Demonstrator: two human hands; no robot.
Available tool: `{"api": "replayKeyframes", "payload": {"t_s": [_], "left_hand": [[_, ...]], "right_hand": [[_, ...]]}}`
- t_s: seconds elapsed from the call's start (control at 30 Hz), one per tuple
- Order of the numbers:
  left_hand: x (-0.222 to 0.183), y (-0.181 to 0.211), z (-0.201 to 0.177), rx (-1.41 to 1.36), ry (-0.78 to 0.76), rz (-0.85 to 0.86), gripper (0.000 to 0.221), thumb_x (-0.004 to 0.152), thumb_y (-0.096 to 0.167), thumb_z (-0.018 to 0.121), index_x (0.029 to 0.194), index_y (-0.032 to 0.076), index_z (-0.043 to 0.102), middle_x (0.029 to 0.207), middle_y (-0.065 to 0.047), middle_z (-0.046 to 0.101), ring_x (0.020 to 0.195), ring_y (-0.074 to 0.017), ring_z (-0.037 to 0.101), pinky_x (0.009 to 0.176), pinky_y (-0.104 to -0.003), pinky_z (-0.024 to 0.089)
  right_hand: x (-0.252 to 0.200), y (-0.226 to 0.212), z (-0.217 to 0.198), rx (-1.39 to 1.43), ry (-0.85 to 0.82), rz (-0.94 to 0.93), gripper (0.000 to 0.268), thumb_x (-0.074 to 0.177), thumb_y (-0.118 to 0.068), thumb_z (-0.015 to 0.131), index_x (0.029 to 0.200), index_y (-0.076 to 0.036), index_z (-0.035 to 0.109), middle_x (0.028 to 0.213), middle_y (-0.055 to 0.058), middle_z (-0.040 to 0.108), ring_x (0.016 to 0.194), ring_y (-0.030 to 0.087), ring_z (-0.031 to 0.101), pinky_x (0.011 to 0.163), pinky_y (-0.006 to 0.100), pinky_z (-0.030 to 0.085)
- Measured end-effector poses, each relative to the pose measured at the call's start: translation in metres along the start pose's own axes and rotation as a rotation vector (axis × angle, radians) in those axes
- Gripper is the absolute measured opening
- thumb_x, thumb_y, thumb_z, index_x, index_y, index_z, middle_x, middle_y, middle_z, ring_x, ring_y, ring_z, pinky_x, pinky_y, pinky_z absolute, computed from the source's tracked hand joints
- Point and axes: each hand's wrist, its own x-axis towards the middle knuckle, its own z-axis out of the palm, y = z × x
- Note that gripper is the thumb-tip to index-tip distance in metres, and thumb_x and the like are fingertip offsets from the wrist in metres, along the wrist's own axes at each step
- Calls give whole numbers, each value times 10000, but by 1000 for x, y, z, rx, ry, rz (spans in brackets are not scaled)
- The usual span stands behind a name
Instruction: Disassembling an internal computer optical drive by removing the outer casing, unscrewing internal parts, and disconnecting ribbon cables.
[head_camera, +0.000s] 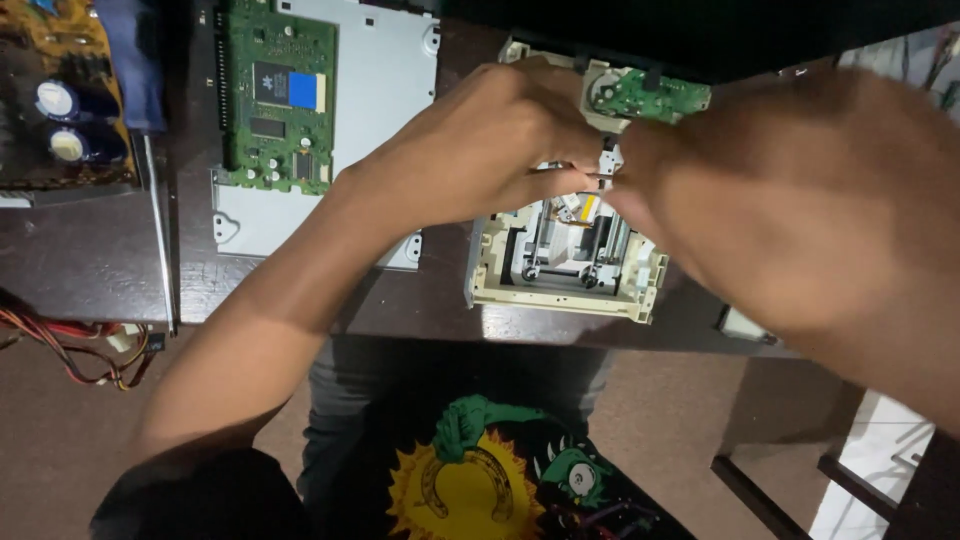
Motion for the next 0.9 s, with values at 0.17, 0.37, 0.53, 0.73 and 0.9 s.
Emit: {"api": "replayKeyframes", "payload": {"t_s": [0.17,0.37,0.53,0.73,0.9], "left_hand": [[1,1,-4,-21,30,65,396,1002,101,797,720,60,521,652,-49,561,741,-282,521,623,-408,392],[2,9,-20,-150,-41,97,425,1013,-4,755,671,31,506,635,-70,494,672,-256,512,707,-408,451],[-1,6,-13,-166,24,62,271,839,-112,738,671,-10,553,667,-97,534,657,-258,555,603,-386,430],[2,4,-8,-183,88,82,249,1036,150,725,820,27,706,688,-52,623,645,-215,579,615,-361,447],[2,6,-7,-224,109,22,139,931,-29,821,831,32,747,734,-47,701,669,-164,608,615,-308,462]], "right_hand": [[-7,-20,10,-58,324,-38,241,712,-178,685,906,-270,577,725,-75,587,746,200,662,479,325,464],[4,-22,-6,-196,333,-517,299,973,35,656,736,-147,647,650,38,602,616,228,509,552,332,414],[16,-17,-6,-88,143,-582,262,855,15,684,1074,-121,636,1010,68,636,952,297,593,797,406,532],[15,0,-31,198,-271,140,611,1114,-713,343,846,-217,580,671,15,672,579,205,705,532,330,553],[17,-4,-26,163,-271,62,643,1140,-631,316,775,-250,683,692,25,700,638,258,725,586,394,565]]}}
